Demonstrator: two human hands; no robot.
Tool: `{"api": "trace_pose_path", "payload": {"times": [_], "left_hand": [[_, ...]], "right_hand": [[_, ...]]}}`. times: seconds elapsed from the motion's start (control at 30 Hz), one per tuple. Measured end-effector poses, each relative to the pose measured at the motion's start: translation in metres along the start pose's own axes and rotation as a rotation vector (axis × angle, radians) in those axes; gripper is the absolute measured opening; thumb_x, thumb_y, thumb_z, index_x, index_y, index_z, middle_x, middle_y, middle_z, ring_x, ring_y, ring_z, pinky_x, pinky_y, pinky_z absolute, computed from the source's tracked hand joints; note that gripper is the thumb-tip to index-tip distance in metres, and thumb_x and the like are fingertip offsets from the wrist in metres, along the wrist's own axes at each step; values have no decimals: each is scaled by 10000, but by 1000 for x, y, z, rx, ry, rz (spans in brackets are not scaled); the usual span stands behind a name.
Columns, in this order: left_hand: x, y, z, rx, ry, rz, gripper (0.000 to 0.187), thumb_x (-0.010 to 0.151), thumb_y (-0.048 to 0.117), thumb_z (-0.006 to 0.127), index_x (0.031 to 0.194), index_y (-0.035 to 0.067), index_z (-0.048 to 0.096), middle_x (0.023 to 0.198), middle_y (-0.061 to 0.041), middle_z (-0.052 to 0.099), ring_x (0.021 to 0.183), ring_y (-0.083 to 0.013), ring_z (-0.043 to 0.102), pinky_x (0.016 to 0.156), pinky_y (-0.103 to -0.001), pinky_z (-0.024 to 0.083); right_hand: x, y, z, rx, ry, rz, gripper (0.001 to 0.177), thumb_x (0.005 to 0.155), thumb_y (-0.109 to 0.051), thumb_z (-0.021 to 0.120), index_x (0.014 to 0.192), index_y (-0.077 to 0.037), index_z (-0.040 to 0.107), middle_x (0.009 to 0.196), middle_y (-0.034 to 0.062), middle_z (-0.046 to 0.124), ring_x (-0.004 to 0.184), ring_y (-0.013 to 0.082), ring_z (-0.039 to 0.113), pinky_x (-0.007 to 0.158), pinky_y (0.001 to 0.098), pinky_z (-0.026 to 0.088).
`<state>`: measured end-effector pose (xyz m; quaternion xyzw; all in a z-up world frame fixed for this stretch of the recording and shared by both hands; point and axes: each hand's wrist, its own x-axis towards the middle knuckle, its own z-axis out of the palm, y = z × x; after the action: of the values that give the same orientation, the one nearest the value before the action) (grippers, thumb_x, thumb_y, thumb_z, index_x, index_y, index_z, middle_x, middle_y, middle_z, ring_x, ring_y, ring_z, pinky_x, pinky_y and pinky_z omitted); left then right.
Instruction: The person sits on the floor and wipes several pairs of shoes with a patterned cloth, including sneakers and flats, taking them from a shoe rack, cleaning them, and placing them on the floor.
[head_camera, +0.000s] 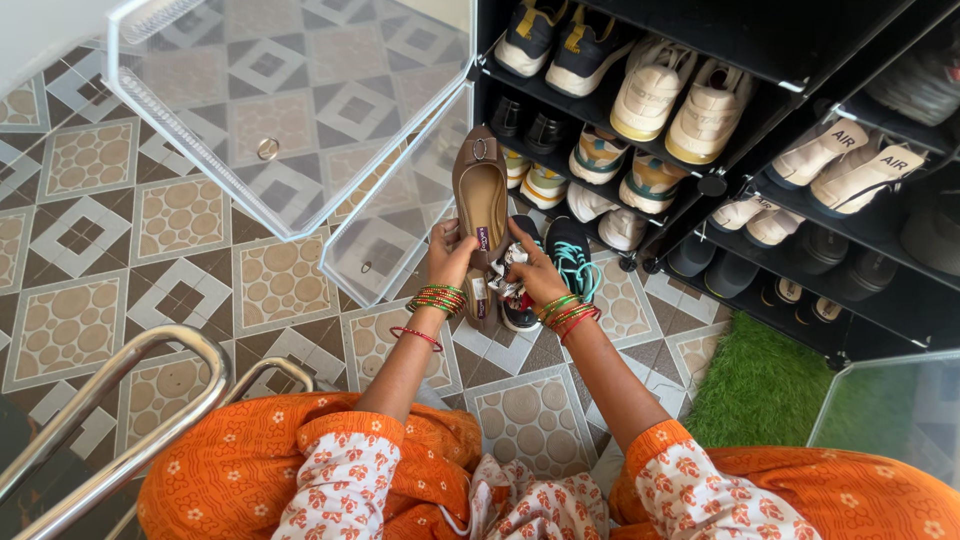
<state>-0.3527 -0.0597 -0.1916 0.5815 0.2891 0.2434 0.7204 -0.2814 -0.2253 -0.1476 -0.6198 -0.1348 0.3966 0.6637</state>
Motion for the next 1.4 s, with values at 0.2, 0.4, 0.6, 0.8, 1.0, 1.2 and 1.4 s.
{"api": "trace_pose_path", "payload": {"times": [0.2, 0.4, 0.6, 0.8, 1.0, 1.2, 1.4], "left_hand": [[12, -54, -9, -96, -4, 56, 525, 830, 113, 704, 1283, -50, 495, 1141, -210, 683, 965, -211, 696, 839, -329, 580], [14, -94, -24, 51, 60, 94, 511, 810, 138, 749, 1226, -60, 527, 1179, -217, 660, 1021, -251, 695, 895, -349, 568], [4, -110, -29, 177, 128, 18, 565, 776, 180, 756, 1248, -35, 530, 1151, -203, 682, 993, -269, 710, 832, -365, 582], [-7, -134, -31, 165, 160, -156, 620, 772, 240, 790, 1260, -12, 503, 1156, -206, 676, 976, -272, 713, 835, -361, 576], [-12, -151, -33, 200, 152, -161, 587, 783, 267, 781, 1240, -17, 546, 1122, -219, 716, 963, -269, 731, 834, -362, 586], [-14, -143, -30, 128, 155, -204, 621, 765, 279, 766, 1262, 7, 512, 1144, -208, 698, 979, -285, 717, 832, -385, 589], [-13, -130, -27, 316, 139, -232, 607, 801, 317, 711, 1276, -12, 526, 1150, -233, 720, 1018, -330, 725, 901, -380, 551]], "right_hand": [[27, 52, -13, -46, -27, -106, 870, 780, 105, 504, 1572, -240, 399, 1428, 40, 543, 728, 122, 570, 679, 262, 541], [37, 91, -18, -158, -21, -104, 893, 760, 101, 532, 1575, -240, 396, 1382, 54, 594, 738, 108, 562, 670, 249, 518], [34, 104, -11, -231, 17, 48, 895, 759, 65, 520, 1579, -274, 405, 875, 59, 639, 625, 126, 544, 556, 302, 534], [49, 151, -26, -347, 4, 105, 863, 786, 19, 560, 1599, -208, 383, 778, 49, 640, 634, 115, 534, 597, 275, 489], [58, 181, -33, -404, 23, 155, 853, 787, 2, 554, 1595, -198, 371, 765, 86, 655, 625, 129, 563, 603, 279, 491], [56, 172, -27, -519, 48, 117, 864, 760, -22, 593, 1583, -181, 383, 763, 108, 668, 610, 149, 577, 591, 308, 506], [52, 160, -20, -489, 83, 98, 825, 761, -39, 591, 1562, -117, 407, 802, 107, 692, 627, 159, 604, 603, 309, 519]]}}
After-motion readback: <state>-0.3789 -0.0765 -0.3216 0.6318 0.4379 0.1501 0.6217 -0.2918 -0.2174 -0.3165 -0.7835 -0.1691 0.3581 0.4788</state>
